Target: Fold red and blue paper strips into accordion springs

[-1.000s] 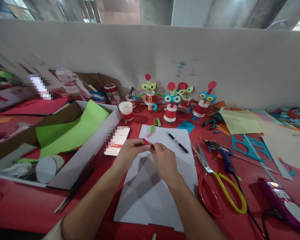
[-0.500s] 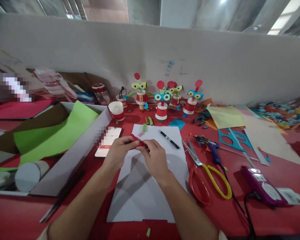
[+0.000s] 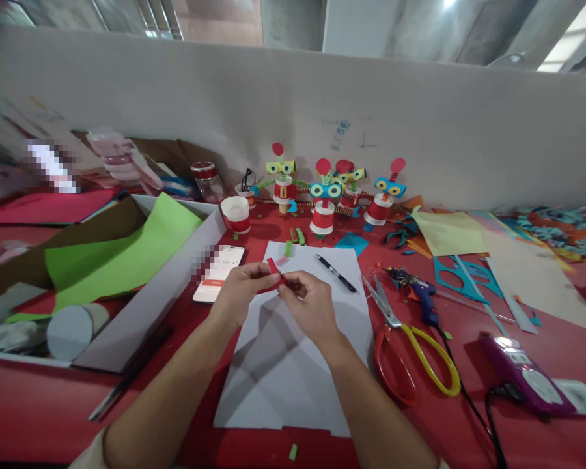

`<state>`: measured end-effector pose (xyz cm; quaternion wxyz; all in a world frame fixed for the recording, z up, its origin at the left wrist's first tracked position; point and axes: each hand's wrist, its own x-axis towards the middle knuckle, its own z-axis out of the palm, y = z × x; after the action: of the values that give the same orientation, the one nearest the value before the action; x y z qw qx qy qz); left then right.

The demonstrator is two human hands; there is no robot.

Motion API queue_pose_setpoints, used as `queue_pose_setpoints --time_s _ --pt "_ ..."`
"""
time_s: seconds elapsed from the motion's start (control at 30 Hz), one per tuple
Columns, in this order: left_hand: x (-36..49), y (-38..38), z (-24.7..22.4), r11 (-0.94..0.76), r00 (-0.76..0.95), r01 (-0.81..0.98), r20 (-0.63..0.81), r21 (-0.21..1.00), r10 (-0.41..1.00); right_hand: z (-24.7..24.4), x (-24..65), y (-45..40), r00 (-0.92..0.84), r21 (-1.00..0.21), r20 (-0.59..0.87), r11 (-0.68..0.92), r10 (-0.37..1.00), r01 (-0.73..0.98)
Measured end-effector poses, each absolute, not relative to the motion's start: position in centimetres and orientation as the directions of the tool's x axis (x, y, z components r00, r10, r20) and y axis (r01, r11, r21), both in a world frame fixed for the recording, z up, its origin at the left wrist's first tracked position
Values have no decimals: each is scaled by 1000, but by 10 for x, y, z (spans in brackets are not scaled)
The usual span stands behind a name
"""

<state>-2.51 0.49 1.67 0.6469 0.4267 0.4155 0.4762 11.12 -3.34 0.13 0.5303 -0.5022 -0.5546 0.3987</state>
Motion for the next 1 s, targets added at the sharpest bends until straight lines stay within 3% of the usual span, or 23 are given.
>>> queue_pose_setpoints --time_s 0.23,0.4,0.53,1.0 --pt "-32 14 12 354 246 -291 -288 889 926 6 104 -35 98 -999 42 44 994 -15" --pt "-33 15 14 441 298 -388 -342 810 891 11 107 -32 96 -945 -98 -62 991 -320" --pt "-28 11 15 518 359 -492 -378 700 853 12 112 -30 117 -865 -134 -59 984 -498" --pt "-11 3 7 470 282 -564 -376 680 883 16 105 -33 205 -866 -138 -18 969 -500"
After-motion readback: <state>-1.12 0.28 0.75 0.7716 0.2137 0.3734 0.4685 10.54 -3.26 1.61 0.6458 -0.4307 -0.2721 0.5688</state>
